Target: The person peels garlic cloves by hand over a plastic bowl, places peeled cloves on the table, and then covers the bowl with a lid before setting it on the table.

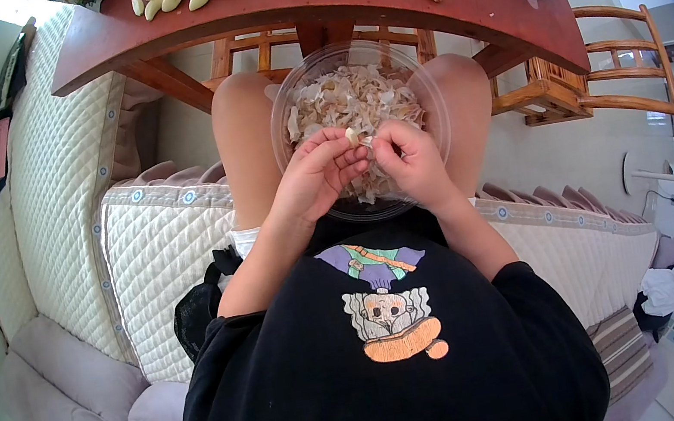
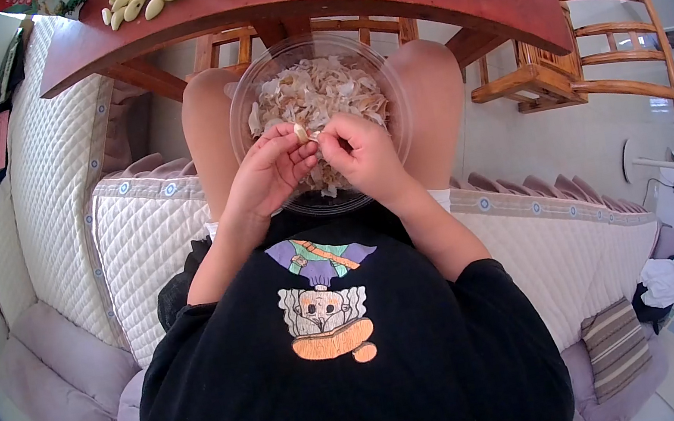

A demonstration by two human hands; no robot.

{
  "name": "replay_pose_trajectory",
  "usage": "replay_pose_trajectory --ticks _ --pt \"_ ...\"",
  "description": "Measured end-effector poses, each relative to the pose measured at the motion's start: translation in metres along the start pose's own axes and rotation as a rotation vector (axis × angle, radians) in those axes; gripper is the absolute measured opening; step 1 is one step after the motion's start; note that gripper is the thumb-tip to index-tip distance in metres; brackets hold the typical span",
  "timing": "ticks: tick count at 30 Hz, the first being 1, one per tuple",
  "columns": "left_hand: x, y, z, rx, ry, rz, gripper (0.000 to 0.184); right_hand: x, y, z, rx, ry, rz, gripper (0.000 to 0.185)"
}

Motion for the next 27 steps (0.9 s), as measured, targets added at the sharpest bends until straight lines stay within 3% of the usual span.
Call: replay_pose_trajectory --ticks 14,20,23,27 --pt "-0.001 0.002 -0.005 0.040 -0.088 -0.112 0.020 0.003 0.013 0.000 -0.128 -0.026 0.190 0.013" --pt "-0.002 -0.006 0.003 0.004 -0.157 -0.160 0.016 0.000 0.009 0.008 -0.133 -0.115 0.129 0.015" --pt "-0.003 -0.007 0.003 -0.003 -0.125 -0.115 0.015 0.003 0.011 0.011 -0.240 -0.140 0.079 0.017" --pt "-0.002 -0.003 0.003 0.002 -0.065 -0.081 0.016 0.006 0.006 0.014 -0.538 -0.108 0.171 0.012"
Point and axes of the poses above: each hand's wrist, its own x-axis towards the middle knuckle, its own z-axis out of the back of the hand, y = z × x, the point moved 4 cm from there along x, towards the middle knuckle, and after that the axes turned 5 degrees about x, right-handed, at the moved point
